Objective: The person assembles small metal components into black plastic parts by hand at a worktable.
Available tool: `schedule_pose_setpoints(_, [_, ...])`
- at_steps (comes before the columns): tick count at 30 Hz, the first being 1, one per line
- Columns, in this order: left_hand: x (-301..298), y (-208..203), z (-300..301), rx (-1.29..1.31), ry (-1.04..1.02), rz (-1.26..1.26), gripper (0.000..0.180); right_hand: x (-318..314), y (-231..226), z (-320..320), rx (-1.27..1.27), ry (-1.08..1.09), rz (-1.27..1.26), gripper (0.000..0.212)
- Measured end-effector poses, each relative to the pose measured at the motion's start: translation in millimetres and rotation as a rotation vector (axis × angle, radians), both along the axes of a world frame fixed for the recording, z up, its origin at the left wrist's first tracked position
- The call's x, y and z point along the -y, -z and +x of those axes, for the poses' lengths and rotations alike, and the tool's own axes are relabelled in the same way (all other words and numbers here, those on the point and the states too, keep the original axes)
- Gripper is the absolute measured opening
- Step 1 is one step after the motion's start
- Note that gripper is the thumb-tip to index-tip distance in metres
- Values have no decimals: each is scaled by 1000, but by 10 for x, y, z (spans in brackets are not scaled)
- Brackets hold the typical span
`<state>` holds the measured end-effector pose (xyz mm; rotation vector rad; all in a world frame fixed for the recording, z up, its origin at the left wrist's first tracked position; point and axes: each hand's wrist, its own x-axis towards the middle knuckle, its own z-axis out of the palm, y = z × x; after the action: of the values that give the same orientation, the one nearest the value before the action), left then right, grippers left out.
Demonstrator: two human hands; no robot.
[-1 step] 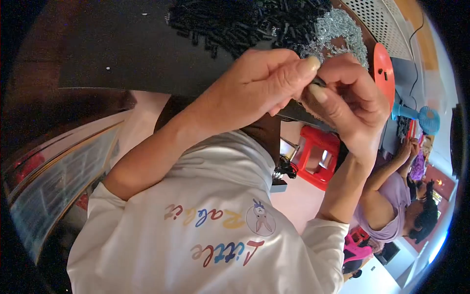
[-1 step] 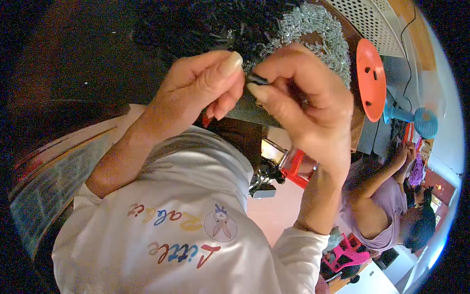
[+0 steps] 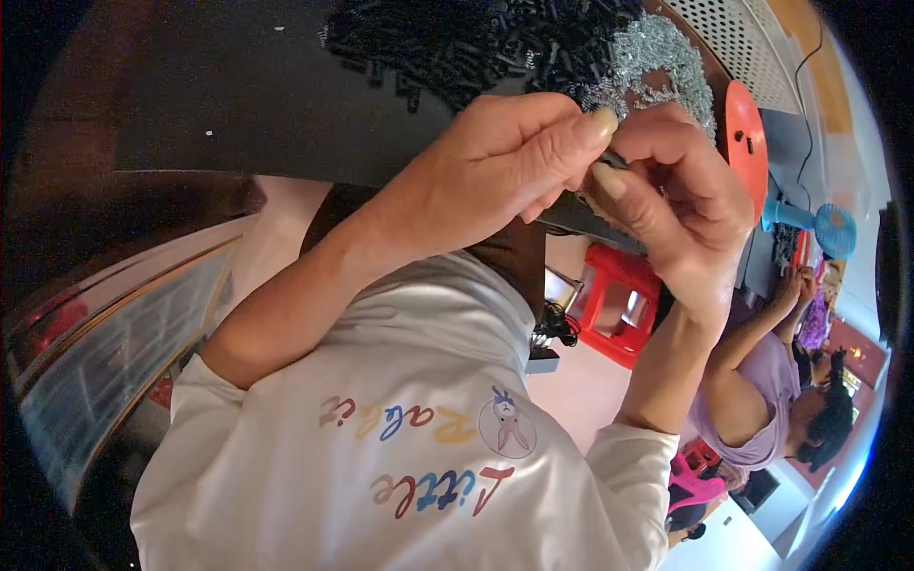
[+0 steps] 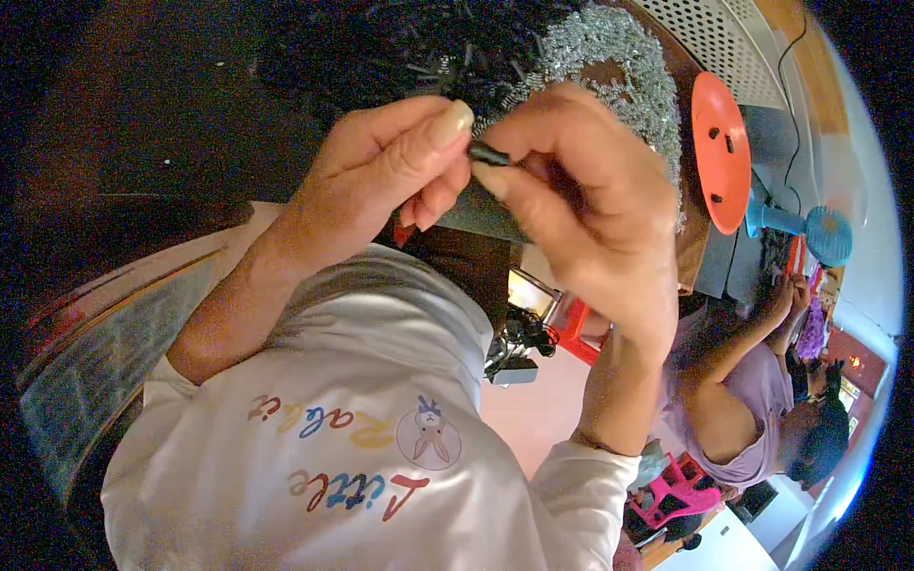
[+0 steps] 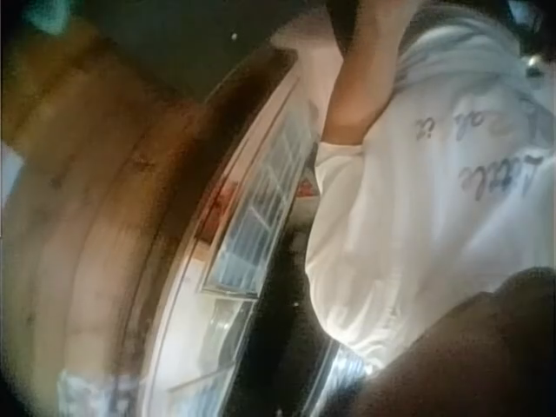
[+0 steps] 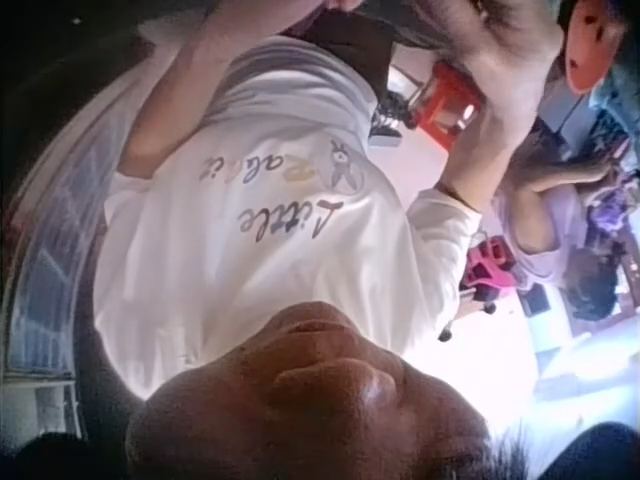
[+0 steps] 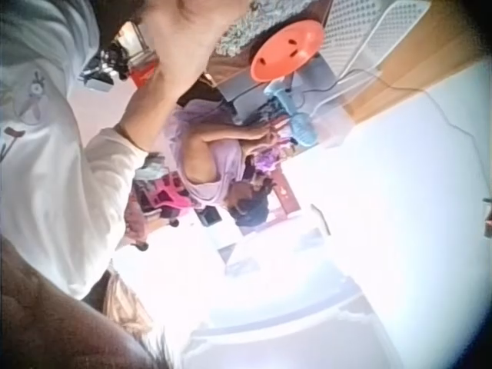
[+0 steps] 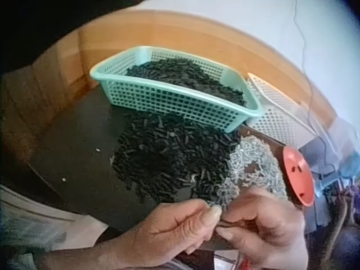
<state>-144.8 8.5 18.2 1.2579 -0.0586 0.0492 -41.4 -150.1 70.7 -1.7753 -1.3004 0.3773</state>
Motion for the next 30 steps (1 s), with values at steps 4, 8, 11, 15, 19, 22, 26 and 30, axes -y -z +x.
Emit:
schedule_pose_setpoints(4, [40, 74, -4, 26, -23, 26, 29, 45, 5, -89, 41, 23, -8, 18])
schedule_pose_setpoints(8, [29, 92, -36, -34, -30, -155, 21, 78, 68, -134, -87, 80, 82, 17])
schedule_pose_setpoints(11, [44, 97, -48, -37, -19, -137, 20, 65, 157, -140, -70, 149, 225, 14])
schedule_pose_setpoints(15, [75, 83, -43, -25, 22, -134, 20, 46, 259, -162, 66, 123, 303, 10])
schedule_pose_setpoints(19, [99, -8, -56, -104, -29, -140, 23, 128, 186, -92, 125, 123, 244, 7])
schedule_pose_setpoints(22, [85, 6, -57, -101, -43, -102, 21, 346, 82, 89, 147, 305, 85, 7])
schedule_pose_setpoints(26, [72, 38, -47, -28, -27, -133, 17, 555, 160, 520, 360, 425, -210, 12])
schedule_pose_setpoints(30, [69, 69, -47, -40, -44, -131, 16, 566, 237, 658, 429, 408, -303, 12])
